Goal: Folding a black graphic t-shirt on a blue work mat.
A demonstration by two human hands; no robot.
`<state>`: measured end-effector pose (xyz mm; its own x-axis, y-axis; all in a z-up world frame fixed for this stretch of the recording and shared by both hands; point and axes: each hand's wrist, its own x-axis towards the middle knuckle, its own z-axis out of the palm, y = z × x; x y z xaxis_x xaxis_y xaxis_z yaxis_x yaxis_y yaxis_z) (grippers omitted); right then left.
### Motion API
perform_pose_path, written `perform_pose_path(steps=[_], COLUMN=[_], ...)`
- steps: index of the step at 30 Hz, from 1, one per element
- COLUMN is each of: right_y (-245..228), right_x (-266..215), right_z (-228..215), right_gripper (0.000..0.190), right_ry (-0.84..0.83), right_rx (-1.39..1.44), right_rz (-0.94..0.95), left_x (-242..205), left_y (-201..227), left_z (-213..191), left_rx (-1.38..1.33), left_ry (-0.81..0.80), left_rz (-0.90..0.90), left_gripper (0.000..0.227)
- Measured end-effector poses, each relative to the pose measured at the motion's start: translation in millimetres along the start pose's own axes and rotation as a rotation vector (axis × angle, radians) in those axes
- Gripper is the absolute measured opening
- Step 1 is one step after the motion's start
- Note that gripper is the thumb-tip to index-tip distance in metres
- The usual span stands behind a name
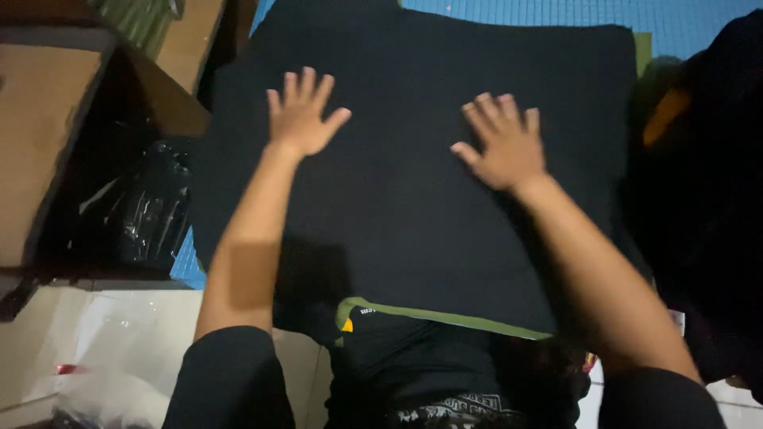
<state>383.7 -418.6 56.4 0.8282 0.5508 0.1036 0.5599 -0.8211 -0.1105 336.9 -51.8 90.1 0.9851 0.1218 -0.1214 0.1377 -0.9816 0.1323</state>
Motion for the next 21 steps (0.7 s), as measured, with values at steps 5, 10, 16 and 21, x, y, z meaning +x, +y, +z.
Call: perform_pose_path(steps=[5,10,16,21], right_y=[71.0,99.5,29.7,-19.3], right_x=[-14.4,5.8,77.1,116.9], right_z=[-33.8,-28.9,9.2,-1.6], right_gripper=[0.079,0.078,0.062,0.067], right_ry=[-0.081,-0.116,0.360,-0.106], right_rx=[0.010,0.065,-0.169,0.086], right_rz=[0.309,0.538,-0.050,0.094], left_x=[7.3,30.1,56.0,74.9], left_y=[-33.2,-15.5,89.9,116.8], left_z=[-2.7,4.3,19.6,10.9], left_rx=[0.014,-0.031,0.017,-0.042], left_ry=[-0.026,0.026,0.123,-0.013], left_rz=[-0.163,-0.289,0.176,0.242], left_gripper=[0.087,0.086,0.072,0.069])
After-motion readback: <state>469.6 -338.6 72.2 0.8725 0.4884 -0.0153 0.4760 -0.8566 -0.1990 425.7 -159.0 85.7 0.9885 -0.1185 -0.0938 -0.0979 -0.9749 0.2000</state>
